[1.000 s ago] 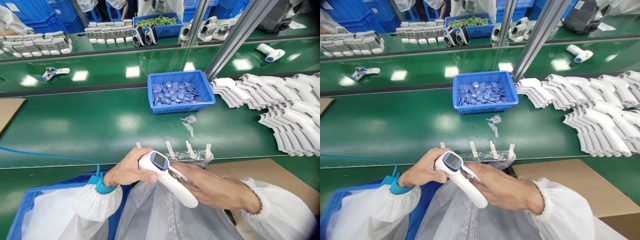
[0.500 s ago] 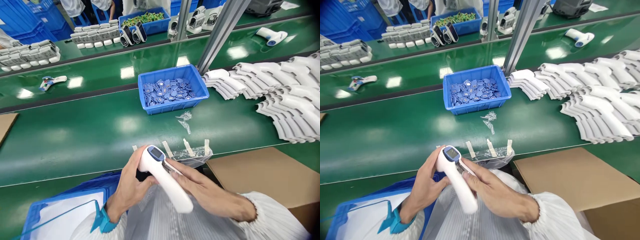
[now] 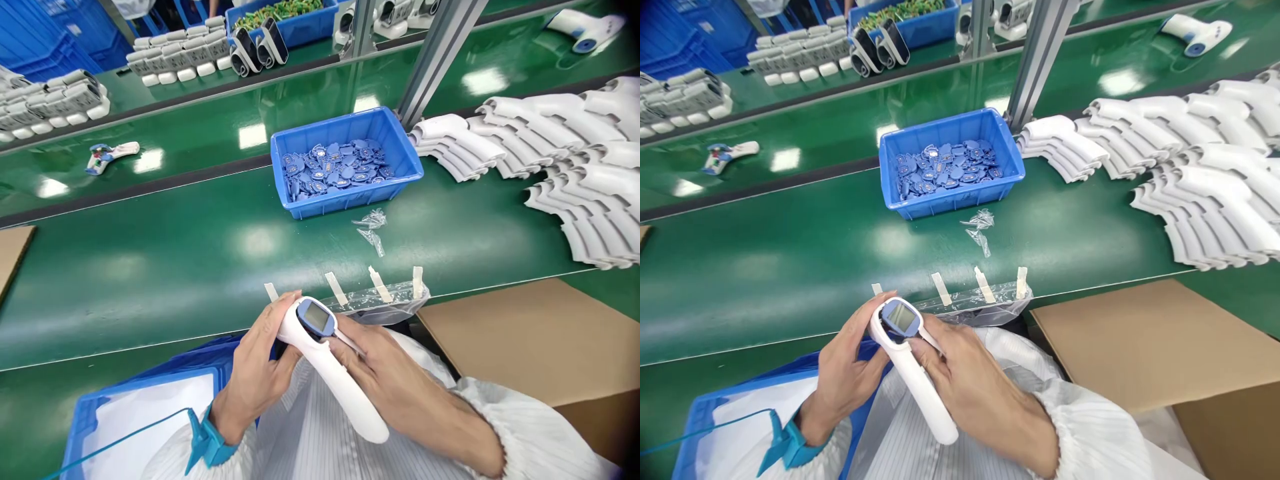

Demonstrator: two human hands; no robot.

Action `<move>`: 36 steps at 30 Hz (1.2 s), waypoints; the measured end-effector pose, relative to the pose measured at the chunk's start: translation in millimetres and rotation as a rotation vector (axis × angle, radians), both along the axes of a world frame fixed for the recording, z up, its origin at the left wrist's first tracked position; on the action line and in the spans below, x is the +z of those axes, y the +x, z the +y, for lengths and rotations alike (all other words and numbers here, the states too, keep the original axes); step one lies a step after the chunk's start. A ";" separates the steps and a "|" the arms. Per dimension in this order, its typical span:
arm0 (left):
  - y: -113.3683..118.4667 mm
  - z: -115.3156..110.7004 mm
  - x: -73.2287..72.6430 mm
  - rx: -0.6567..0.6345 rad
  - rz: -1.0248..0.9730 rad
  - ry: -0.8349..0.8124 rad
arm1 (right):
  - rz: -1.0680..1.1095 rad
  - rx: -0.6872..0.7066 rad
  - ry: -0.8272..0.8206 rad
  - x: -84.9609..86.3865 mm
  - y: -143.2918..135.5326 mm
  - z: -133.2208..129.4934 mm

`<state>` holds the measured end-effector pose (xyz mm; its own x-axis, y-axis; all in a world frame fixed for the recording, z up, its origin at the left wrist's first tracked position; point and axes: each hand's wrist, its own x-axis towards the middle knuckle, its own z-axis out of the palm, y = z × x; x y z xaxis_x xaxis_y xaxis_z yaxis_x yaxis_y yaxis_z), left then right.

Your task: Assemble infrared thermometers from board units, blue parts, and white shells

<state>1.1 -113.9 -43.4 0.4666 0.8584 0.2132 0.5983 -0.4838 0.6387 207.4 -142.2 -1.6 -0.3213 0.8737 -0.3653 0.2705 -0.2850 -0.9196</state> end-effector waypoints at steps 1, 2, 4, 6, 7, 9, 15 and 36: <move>0.4 0.2 0.6 0.002 0.000 0.013 | -0.029 -0.017 0.022 0.8 -1.8 -0.6; 0.6 0.6 1.2 0.006 -0.002 0.026 | -0.050 -0.030 0.040 1.7 -3.1 -0.8; 0.6 1.9 2.4 0.019 -0.010 0.052 | -0.042 -0.018 0.065 4.0 -3.0 -0.3; 0.4 3.3 3.9 0.044 -0.005 0.055 | 0.022 0.056 0.064 6.5 1.3 0.9; 0.4 3.8 4.9 0.060 0.003 0.051 | 0.062 0.101 0.046 7.3 4.7 1.3; 0.7 4.0 7.0 0.096 0.025 0.040 | 0.135 0.158 -0.027 7.9 11.9 1.5; 3.1 -0.8 11.3 0.146 0.038 0.083 | 0.186 0.125 -0.107 7.7 18.2 -1.5; 2.6 -5.4 14.0 0.182 0.085 0.012 | 0.103 0.261 -0.040 14.3 17.2 -5.1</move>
<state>3.7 -119.4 -29.4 0.3209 0.9278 0.1902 0.7283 -0.3702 0.5767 224.6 -147.3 12.7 -0.5709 0.7419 -0.3516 0.2453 -0.2546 -0.9354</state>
